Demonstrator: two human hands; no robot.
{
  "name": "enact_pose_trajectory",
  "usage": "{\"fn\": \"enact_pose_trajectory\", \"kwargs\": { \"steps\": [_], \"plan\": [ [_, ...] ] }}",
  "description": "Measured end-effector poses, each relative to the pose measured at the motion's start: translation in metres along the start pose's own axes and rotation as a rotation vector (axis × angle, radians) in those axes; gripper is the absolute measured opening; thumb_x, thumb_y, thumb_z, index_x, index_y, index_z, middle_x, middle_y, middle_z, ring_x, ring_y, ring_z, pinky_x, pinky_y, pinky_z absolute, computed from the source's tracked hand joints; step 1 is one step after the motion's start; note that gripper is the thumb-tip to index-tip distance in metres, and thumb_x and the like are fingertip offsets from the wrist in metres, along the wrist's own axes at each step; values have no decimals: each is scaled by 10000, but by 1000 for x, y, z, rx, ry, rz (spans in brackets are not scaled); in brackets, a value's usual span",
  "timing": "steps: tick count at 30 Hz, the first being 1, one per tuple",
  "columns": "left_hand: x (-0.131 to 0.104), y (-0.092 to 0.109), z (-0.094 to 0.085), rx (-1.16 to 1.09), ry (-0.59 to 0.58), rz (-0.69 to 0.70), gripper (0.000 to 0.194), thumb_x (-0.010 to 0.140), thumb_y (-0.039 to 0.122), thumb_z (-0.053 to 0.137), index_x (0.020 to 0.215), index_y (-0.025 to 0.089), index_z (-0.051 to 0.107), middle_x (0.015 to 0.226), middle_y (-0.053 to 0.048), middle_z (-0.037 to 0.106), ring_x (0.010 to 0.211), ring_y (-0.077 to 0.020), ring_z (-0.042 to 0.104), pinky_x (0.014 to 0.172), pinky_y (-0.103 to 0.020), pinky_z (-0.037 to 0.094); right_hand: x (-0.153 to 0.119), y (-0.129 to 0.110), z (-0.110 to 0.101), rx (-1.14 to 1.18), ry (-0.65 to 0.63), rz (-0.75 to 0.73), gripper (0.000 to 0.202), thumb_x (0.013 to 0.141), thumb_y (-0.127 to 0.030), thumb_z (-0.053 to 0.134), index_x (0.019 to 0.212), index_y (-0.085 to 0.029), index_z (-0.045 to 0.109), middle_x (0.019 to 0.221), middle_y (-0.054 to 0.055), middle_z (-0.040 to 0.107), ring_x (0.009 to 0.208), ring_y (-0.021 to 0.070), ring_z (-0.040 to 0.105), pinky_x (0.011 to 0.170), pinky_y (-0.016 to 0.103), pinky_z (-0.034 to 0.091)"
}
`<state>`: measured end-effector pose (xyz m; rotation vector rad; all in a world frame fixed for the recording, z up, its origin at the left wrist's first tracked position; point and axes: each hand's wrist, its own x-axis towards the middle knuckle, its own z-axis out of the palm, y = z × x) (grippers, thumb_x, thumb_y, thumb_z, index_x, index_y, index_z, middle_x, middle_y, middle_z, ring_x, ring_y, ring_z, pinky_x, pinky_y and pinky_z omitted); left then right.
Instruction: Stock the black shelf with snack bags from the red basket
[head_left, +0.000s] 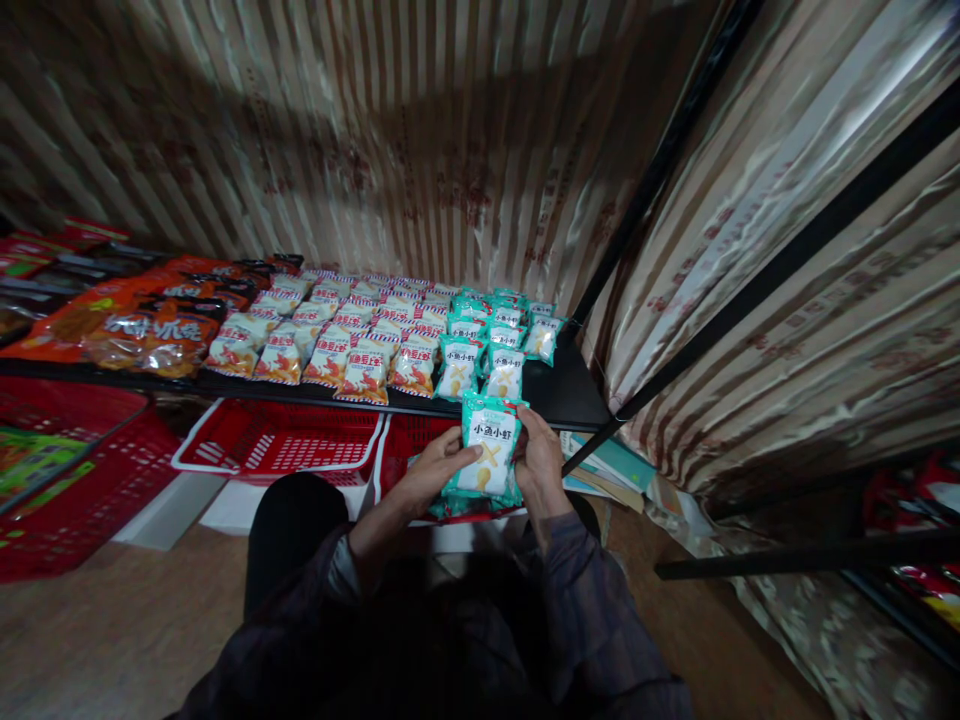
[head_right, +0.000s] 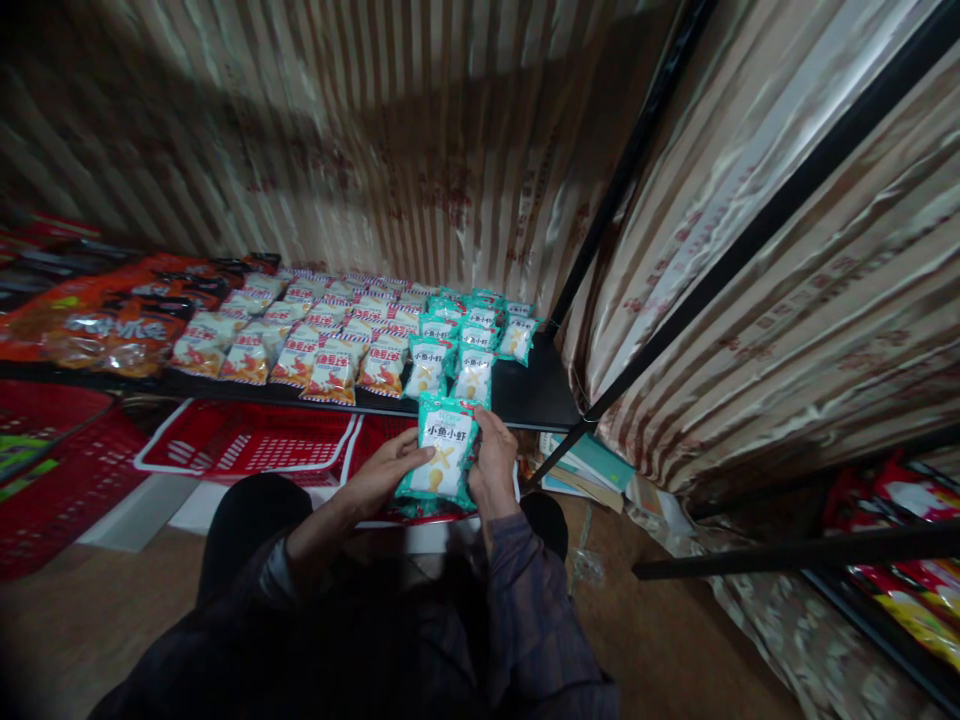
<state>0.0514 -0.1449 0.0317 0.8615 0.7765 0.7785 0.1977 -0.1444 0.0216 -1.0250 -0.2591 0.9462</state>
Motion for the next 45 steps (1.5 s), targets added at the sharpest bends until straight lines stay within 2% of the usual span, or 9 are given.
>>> {"fn": "enact_pose_trajectory", "kwargs": {
  "steps": [3,7,13,17,20,23,30,37,45],
  "plan": [
    [1,-3,0,1,13,3,590,556,390,862,1046,152,637,1001,-113,729,863,-265,701,742,-346,536,1,0,-1,-7,-3,9,251,572,-307,807,757,-185,689,627,-38,697,526,112,619,457,202,453],
    [2,-4,0,18,21,8,578,563,382,858,1040,146,634,1016,-108,730,859,-251,698,754,-340,532,0,-2,-3,-11,-30,10,227,602,-325,791,752,-192,683,635,-50,692,535,96,615,504,194,470],
    [5,1,4,-28,57,42,556,580,359,839,1044,136,630,969,-102,739,802,-240,700,733,-337,535,-9,-5,-10,-33,-141,2,365,716,-401,725,1054,-268,690,973,-19,741,845,112,686,701,204,518],
    [9,5,7,-59,108,98,485,608,327,815,1019,139,639,932,-89,739,779,-228,696,732,-336,534,-20,1,-18,-96,-146,32,351,663,-403,763,955,-211,726,937,22,750,875,145,678,756,239,522],
    [14,9,9,-87,163,131,434,621,311,804,986,138,645,900,-81,737,770,-220,694,755,-346,537,-29,5,-23,-131,-116,72,349,639,-405,782,918,-203,732,935,32,749,872,161,673,726,253,524],
    [20,13,11,-115,195,169,397,625,311,804,943,137,643,894,-77,733,771,-212,692,771,-351,542,-38,7,-26,-123,-113,110,354,618,-407,804,906,-215,731,929,17,740,803,135,668,678,233,528],
    [22,20,19,-148,227,161,383,636,269,808,955,130,648,906,-84,737,771,-200,693,734,-318,554,-47,9,-26,-35,-109,145,411,516,-371,887,831,-200,687,718,-29,699,651,82,650,591,159,530],
    [20,14,20,-166,212,150,353,647,258,795,940,125,650,867,-80,739,705,-188,690,683,-303,558,-46,17,-28,4,-60,134,394,492,-344,892,736,-191,622,721,-41,694,602,65,631,563,151,537],
    [18,19,22,-178,245,164,354,636,257,793,932,126,650,860,-77,739,732,-198,693,683,-300,554,-49,19,-27,42,-89,112,364,543,-324,867,770,-207,608,764,-43,693,633,80,639,574,185,556]
  ]
}}
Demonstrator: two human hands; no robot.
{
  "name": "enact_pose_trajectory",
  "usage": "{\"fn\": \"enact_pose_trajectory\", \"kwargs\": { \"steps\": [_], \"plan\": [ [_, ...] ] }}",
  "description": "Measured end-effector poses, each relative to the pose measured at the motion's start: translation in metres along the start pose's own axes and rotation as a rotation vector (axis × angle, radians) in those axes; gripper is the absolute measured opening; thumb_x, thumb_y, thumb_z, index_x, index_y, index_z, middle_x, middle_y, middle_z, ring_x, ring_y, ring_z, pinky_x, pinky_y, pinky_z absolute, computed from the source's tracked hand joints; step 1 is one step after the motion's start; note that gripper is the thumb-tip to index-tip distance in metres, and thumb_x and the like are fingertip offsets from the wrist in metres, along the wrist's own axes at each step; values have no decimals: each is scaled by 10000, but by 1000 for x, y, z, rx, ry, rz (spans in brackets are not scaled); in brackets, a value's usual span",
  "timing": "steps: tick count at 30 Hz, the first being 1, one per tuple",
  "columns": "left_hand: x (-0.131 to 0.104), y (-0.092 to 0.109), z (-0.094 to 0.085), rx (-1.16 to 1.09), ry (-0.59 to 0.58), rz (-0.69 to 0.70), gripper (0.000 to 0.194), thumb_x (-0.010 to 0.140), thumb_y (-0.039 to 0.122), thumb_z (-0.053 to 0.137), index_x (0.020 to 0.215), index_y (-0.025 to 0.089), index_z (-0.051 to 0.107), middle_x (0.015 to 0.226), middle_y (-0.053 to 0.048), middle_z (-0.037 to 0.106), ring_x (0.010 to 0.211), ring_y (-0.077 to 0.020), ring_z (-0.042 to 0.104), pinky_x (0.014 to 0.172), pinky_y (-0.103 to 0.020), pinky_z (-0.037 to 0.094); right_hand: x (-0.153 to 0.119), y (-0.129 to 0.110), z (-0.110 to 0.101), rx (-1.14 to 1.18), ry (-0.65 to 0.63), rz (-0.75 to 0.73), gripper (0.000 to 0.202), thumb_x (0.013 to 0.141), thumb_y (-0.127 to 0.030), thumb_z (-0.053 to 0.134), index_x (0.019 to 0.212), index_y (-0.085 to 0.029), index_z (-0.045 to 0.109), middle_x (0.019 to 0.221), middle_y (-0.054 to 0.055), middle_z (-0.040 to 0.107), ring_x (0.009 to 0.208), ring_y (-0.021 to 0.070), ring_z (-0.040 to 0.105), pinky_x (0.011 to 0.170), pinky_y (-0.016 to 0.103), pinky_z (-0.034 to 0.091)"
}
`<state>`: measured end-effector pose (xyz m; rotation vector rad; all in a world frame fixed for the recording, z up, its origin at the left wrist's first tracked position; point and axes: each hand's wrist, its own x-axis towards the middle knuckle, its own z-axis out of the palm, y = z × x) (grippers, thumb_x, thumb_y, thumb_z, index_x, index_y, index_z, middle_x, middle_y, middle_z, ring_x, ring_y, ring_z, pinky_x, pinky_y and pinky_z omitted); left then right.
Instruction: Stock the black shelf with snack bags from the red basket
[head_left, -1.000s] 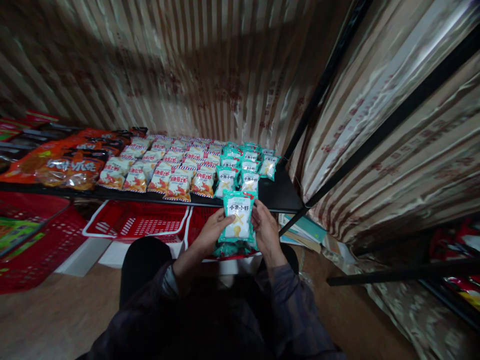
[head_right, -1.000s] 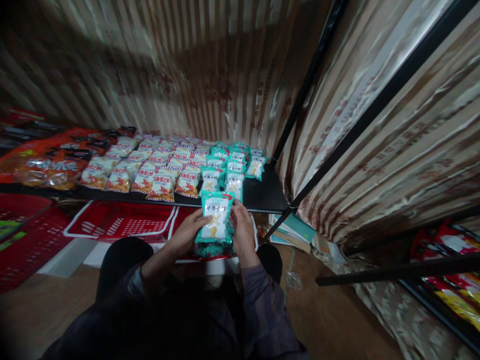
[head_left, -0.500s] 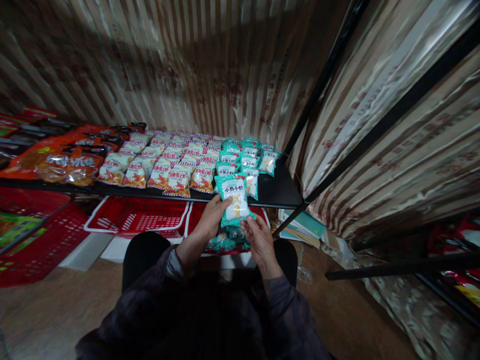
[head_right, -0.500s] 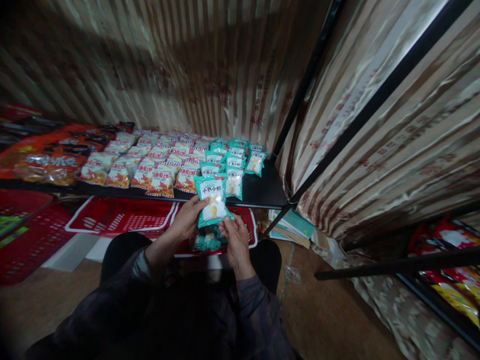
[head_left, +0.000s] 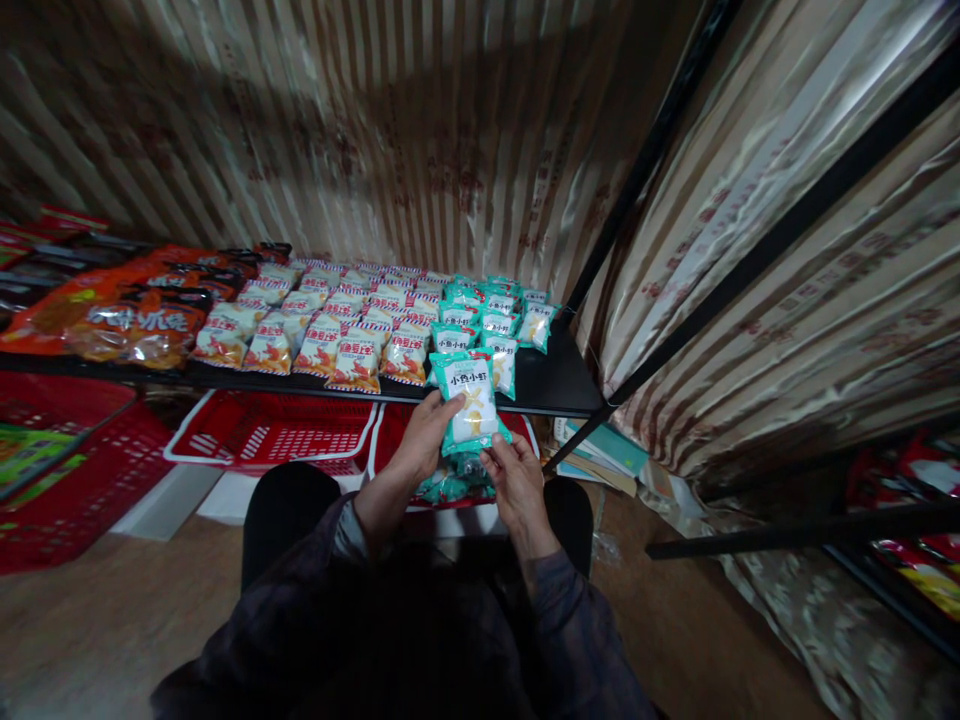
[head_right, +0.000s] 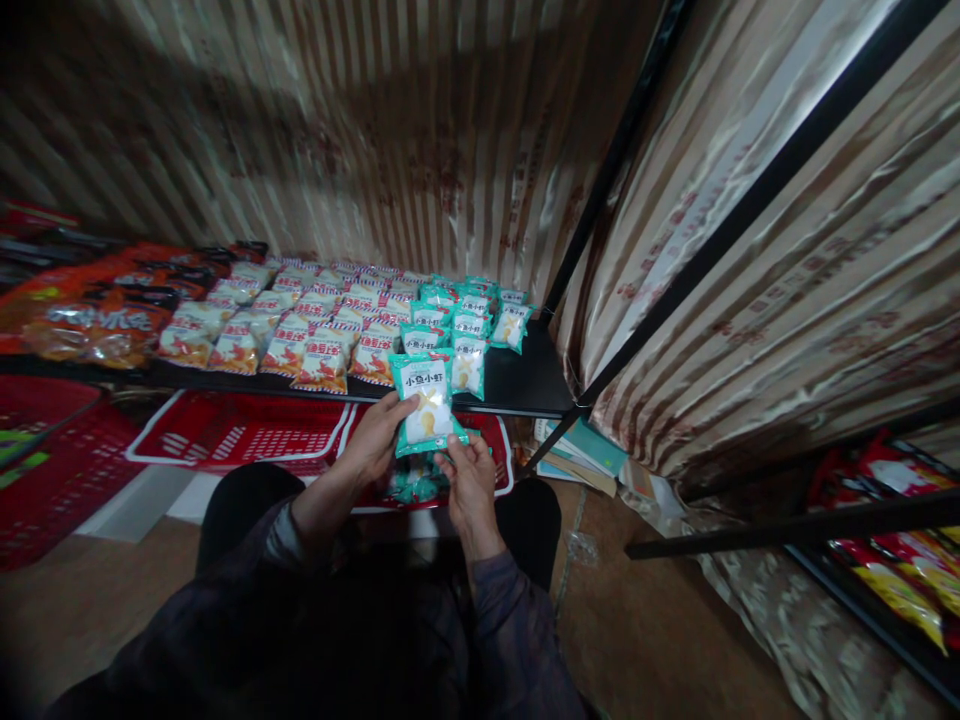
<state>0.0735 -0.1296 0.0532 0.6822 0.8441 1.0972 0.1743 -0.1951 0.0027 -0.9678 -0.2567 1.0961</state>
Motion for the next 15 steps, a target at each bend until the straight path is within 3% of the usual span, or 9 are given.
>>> {"fn": "enact_pose_trajectory", "kwargs": {
  "steps": [15],
  "plan": [
    [-1,-1,-3,2,46,-50,355,601,364,821,805,131,648,727,-53,709,632,-180,659,604,-278,508,-17,-6,10,-111,-4,-26,372,563,-371,828,788,-213,578,752,-41,649,627,90,624,499,177,519]
  ]
}}
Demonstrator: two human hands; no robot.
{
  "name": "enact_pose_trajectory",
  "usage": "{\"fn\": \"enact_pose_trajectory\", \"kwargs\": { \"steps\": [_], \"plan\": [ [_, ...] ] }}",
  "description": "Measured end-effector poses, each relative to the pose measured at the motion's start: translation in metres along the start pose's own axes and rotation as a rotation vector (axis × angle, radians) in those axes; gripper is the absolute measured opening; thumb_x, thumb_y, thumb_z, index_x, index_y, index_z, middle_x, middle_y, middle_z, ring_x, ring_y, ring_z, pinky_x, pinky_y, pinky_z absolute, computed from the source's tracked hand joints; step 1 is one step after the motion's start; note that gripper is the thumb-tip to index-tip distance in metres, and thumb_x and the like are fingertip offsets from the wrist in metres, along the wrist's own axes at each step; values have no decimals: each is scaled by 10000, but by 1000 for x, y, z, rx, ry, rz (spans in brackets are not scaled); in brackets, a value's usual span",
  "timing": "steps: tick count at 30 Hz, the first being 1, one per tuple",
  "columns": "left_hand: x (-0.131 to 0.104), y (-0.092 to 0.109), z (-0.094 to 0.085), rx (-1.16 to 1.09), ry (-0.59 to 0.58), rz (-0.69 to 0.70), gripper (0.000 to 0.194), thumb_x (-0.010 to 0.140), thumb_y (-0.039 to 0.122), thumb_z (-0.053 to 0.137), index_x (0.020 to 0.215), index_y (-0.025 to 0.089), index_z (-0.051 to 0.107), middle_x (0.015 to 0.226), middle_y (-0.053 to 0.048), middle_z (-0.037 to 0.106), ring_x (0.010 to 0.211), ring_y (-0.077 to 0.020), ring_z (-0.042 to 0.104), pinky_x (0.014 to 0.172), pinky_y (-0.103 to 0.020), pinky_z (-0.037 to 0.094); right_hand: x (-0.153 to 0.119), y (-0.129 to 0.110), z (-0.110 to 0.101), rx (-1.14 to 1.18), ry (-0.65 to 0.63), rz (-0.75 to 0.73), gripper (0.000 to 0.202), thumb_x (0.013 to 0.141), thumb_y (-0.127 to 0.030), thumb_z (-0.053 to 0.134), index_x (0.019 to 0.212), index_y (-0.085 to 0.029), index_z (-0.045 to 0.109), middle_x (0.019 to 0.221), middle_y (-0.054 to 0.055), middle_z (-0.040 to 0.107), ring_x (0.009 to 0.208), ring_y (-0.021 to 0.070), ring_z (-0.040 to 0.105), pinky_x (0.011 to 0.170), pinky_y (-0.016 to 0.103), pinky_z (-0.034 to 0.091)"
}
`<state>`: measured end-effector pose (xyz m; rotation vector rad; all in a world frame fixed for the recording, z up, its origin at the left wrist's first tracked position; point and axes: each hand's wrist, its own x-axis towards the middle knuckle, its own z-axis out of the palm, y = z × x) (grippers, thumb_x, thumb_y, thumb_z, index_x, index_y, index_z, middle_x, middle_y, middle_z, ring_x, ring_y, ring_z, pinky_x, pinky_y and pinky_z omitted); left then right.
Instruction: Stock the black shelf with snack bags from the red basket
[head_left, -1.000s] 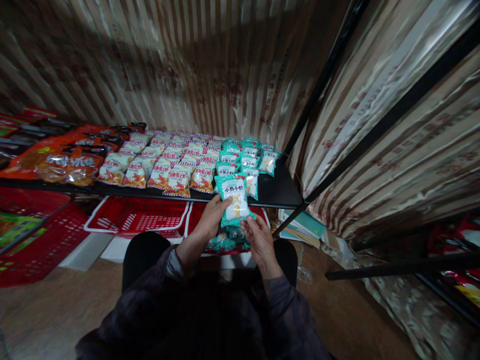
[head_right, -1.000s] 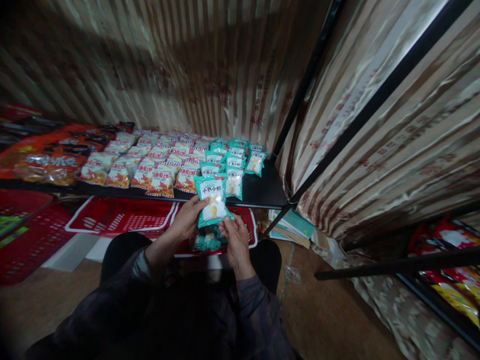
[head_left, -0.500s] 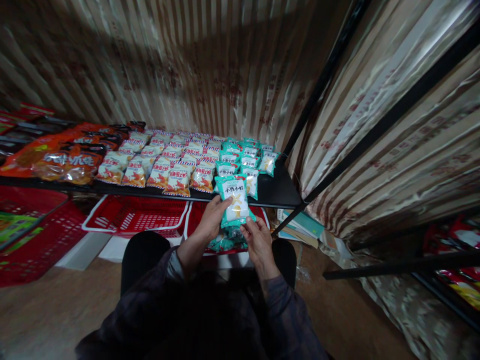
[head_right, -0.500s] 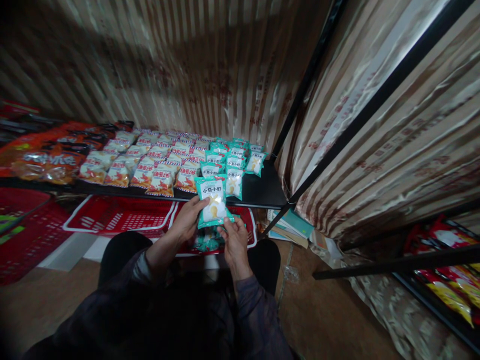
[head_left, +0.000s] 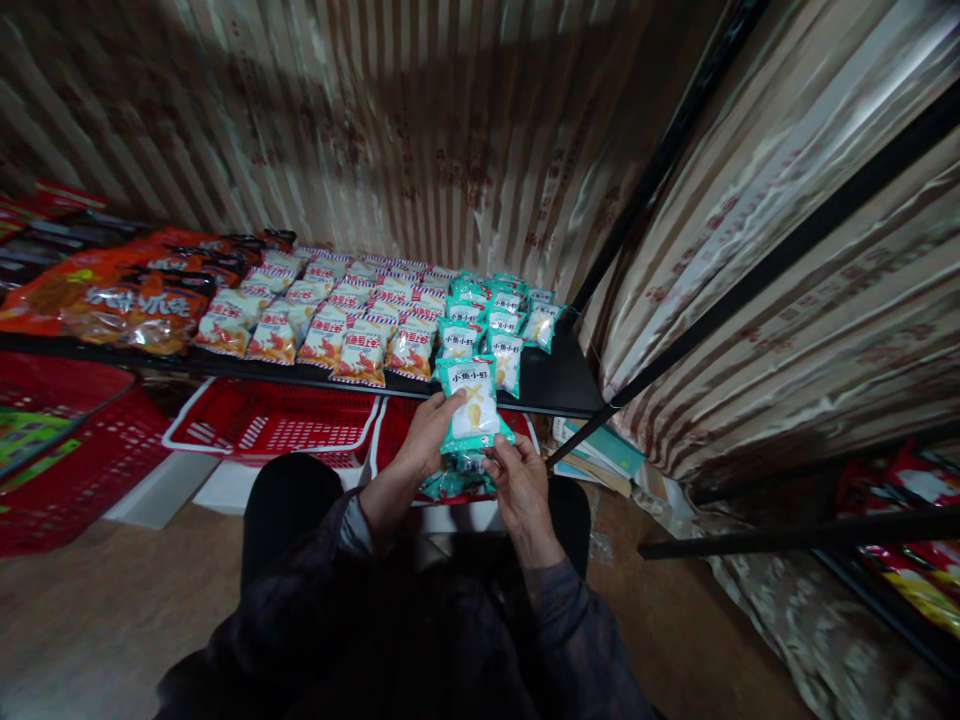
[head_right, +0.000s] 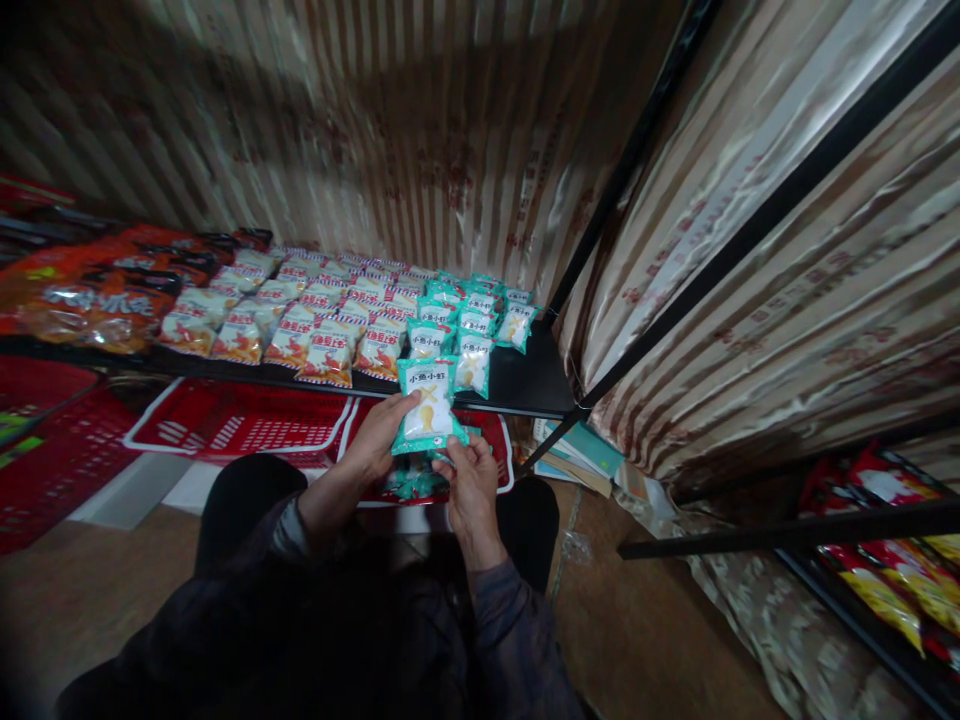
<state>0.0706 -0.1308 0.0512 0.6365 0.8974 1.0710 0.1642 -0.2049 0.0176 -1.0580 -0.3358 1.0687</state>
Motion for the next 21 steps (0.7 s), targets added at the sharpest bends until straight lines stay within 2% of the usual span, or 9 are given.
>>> {"fn": "enact_pose_trajectory", "kwargs": {
  "steps": [5,9,12,15,18,21],
  "plan": [
    [0,1,-7,9,-31,40,381,593,341,803,884,145,655,821,-46,712,716,-186,660,671,-287,509,0,-2,1,-119,56,-170,377,588,-394,793,810,-220,543,687,-66,614,533,70,555,470,173,467],
    [2,1,-16,53,72,53,468,599,265,766,1036,169,631,913,-39,706,836,-185,657,759,-284,489,-2,-4,0,-322,-7,-355,273,691,-392,707,819,-222,536,622,-80,539,504,77,511,471,187,430],
    [0,4,-19,30,70,65,506,597,227,750,1082,187,611,931,-37,694,881,-177,646,804,-286,475,-7,-5,-1,-500,-43,-520,157,761,-340,648,832,-220,574,705,-42,573,597,103,537,542,214,445],
    [-4,7,-19,24,-27,73,415,598,234,743,998,180,650,939,-45,686,855,-166,635,795,-284,474,-12,-6,-2,-683,-124,-704,48,817,-261,600,831,-223,625,791,5,619,748,149,584,655,262,471],
    [-5,9,-20,21,-94,52,329,610,284,741,911,170,672,832,-31,671,771,-152,617,727,-262,467,-15,-7,-1,-807,-244,-896,140,856,-179,544,844,-232,673,801,28,634,798,171,600,712,300,481],
    [-3,9,-21,-23,-94,61,325,613,345,759,871,181,650,783,-11,648,728,-145,604,661,-236,449,-17,-5,-1,-944,-358,-1049,228,870,-125,513,882,-234,713,821,44,639,797,174,599,732,313,482]
  ]
}}
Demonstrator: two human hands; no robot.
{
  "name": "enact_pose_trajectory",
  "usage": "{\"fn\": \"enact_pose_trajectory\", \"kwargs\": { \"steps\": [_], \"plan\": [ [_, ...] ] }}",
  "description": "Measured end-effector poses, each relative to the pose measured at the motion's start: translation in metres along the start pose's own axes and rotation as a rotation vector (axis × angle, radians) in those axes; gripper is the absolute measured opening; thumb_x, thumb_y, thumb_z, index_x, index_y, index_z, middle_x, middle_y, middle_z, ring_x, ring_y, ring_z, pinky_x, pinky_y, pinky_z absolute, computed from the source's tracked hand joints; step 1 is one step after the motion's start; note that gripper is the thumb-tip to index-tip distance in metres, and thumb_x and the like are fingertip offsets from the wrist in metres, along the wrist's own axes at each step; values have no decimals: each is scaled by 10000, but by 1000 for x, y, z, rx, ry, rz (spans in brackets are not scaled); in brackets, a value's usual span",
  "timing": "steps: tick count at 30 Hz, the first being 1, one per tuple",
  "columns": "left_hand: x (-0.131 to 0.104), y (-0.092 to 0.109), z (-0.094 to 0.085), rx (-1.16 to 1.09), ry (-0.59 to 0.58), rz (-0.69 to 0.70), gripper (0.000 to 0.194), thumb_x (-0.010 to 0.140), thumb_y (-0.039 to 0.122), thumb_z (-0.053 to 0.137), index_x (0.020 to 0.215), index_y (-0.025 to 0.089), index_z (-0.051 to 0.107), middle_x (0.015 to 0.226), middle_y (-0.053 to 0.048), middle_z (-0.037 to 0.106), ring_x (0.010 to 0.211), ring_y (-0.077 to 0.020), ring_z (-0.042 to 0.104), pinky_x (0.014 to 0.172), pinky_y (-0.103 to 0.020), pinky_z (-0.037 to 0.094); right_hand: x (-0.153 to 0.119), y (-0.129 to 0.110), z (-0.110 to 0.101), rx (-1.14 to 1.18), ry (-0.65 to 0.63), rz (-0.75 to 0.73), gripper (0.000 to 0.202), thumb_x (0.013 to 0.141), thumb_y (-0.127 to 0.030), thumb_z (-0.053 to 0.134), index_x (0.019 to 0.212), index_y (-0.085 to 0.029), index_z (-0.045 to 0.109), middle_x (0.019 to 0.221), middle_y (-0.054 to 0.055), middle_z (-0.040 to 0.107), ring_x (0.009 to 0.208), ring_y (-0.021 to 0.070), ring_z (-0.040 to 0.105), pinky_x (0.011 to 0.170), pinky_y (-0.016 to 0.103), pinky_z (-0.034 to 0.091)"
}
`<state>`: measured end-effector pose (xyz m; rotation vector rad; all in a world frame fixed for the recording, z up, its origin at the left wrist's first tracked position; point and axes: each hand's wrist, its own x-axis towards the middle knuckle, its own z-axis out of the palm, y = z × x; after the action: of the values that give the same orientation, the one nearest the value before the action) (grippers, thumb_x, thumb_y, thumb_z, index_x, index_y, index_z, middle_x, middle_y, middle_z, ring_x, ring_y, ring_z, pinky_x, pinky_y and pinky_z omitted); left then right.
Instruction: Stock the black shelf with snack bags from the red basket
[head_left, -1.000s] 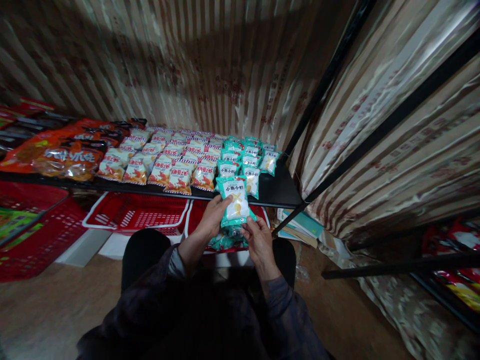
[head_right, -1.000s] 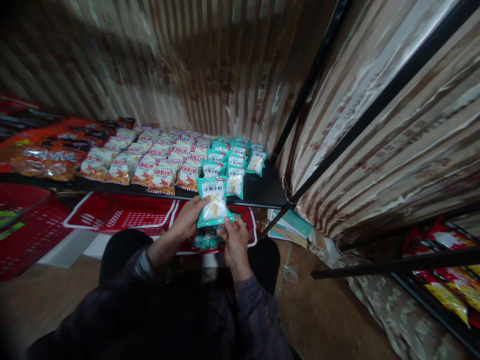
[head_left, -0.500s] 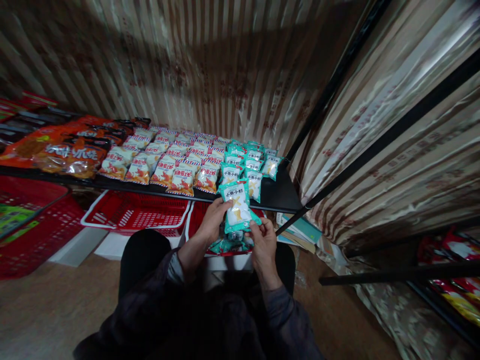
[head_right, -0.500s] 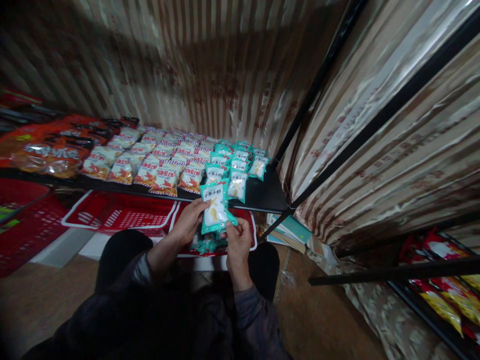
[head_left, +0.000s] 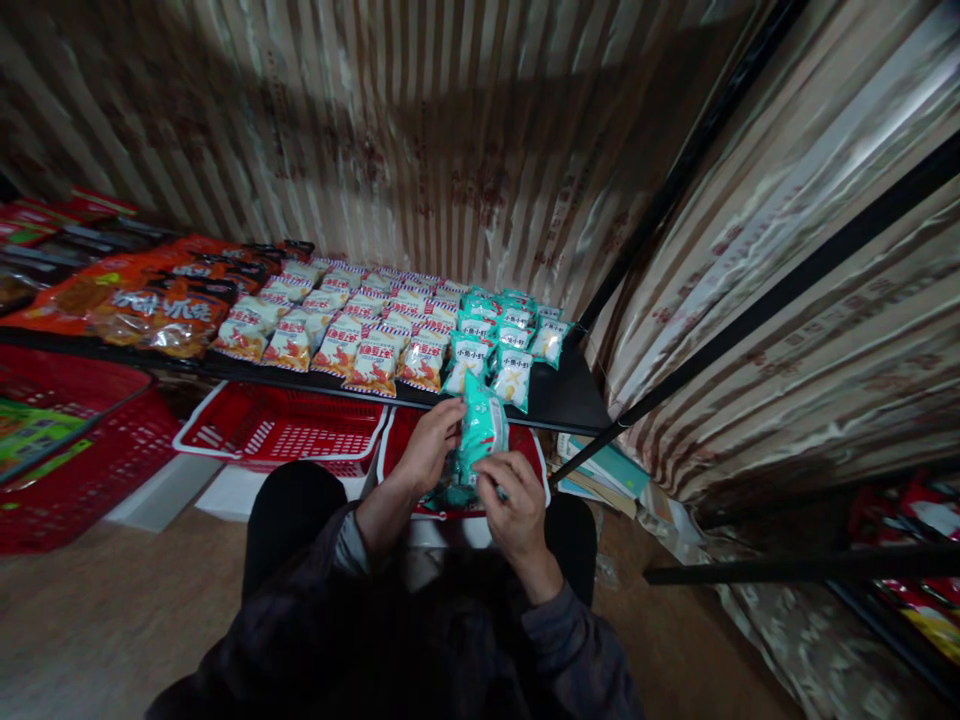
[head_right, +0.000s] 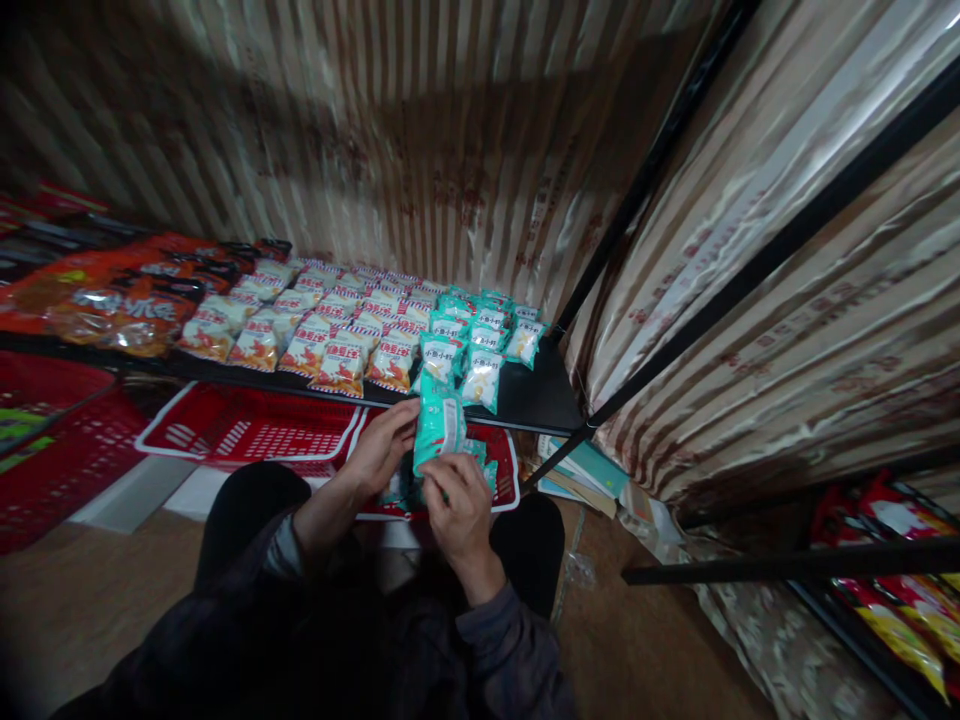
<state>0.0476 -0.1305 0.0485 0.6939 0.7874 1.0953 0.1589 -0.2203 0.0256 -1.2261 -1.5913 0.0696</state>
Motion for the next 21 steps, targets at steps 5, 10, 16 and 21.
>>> {"fn": "enact_pose_trajectory", "kwargs": {
  "steps": [5,10,16,21],
  "plan": [
    [3,1,2,20,-5,47,314,650,441,757,792,198,619,712,3,620,659,-142,588,588,-215,426,-5,2,3,-210,-133,-140,282,880,-98,499,957,-241,730,847,57,633,806,183,570,720,315,476],
    [3,4,10,18,42,78,323,667,471,744,764,192,615,685,-4,637,633,-156,592,562,-232,427,-10,3,7,-277,-171,-202,276,904,-91,489,957,-229,722,823,53,625,794,175,556,699,289,470],
    [6,2,13,-6,119,58,337,634,446,768,731,176,592,608,28,601,574,-123,567,567,-222,432,-19,6,13,-311,-204,-137,281,893,-79,492,988,-230,710,872,61,638,837,192,557,724,303,470],
    [13,-4,7,-57,198,124,352,657,467,762,761,183,582,630,49,595,554,-95,553,554,-205,423,-25,8,16,-234,-127,-13,232,902,-140,502,1003,-220,695,950,77,646,890,205,566,778,336,468]
  ]
}}
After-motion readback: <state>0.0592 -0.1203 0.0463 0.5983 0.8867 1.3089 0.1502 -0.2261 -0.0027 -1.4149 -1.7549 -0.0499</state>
